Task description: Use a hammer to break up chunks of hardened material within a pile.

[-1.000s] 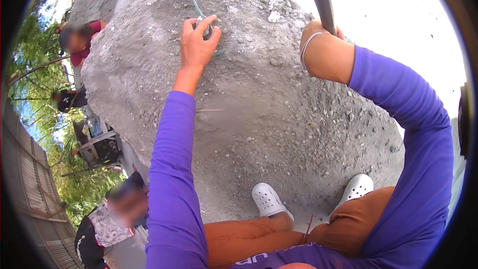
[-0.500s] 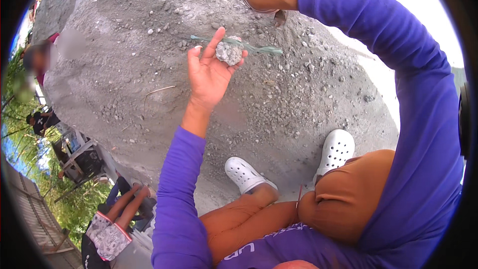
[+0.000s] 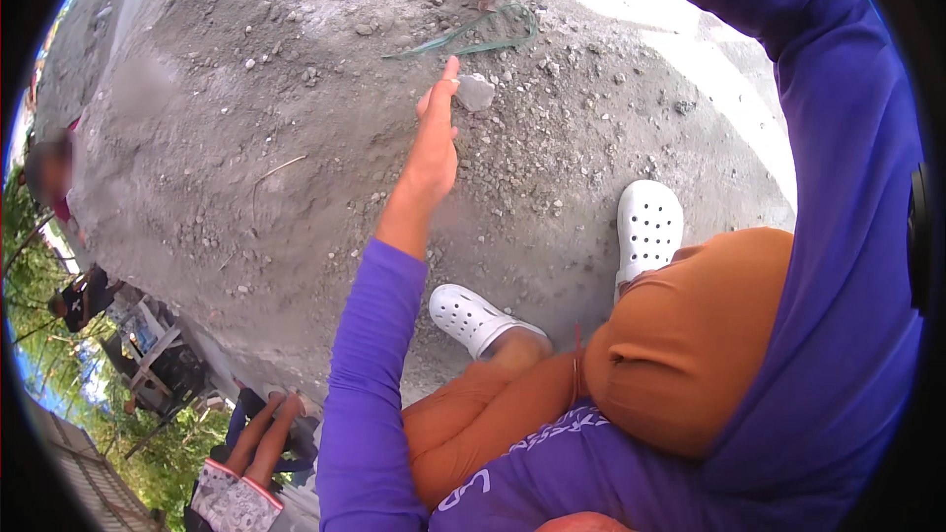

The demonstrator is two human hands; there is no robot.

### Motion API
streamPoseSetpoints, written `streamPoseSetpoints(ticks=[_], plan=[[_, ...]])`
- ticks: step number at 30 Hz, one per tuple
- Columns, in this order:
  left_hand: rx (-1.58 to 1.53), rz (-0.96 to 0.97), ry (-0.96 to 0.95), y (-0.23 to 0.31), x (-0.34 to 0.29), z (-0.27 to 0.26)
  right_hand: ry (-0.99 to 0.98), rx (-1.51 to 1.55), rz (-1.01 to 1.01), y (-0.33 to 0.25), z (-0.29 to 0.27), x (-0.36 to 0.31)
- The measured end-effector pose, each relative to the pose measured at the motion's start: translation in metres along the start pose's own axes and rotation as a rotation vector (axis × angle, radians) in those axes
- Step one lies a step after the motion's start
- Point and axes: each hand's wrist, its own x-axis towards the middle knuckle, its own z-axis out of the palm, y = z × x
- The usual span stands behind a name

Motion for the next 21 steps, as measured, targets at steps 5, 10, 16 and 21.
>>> streamPoseSetpoints(ticks=[5, 10, 16, 21], plan=[[0.092, 0.185, 0.107, -0.012, 0.0, -0.021, -0.004, 0.112, 0.091, -0.027, -0.017, -0.011], [0.175, 0.376, 0.183, -0.023, 0.02, -0.031, -0.106, 0.312, 0.435, 0.018, 0.005, -0.046], [0.501, 0.562, 0.147, -0.053, 0.034, -0.053, -0.125, 1.122, 0.588, -0.039, -0.062, -0.091], [0.571, 0.688, 0.265, -0.063, 0.034, -0.05, 0.527, 1.097, -0.146, -0.073, -0.07, -0.081]])
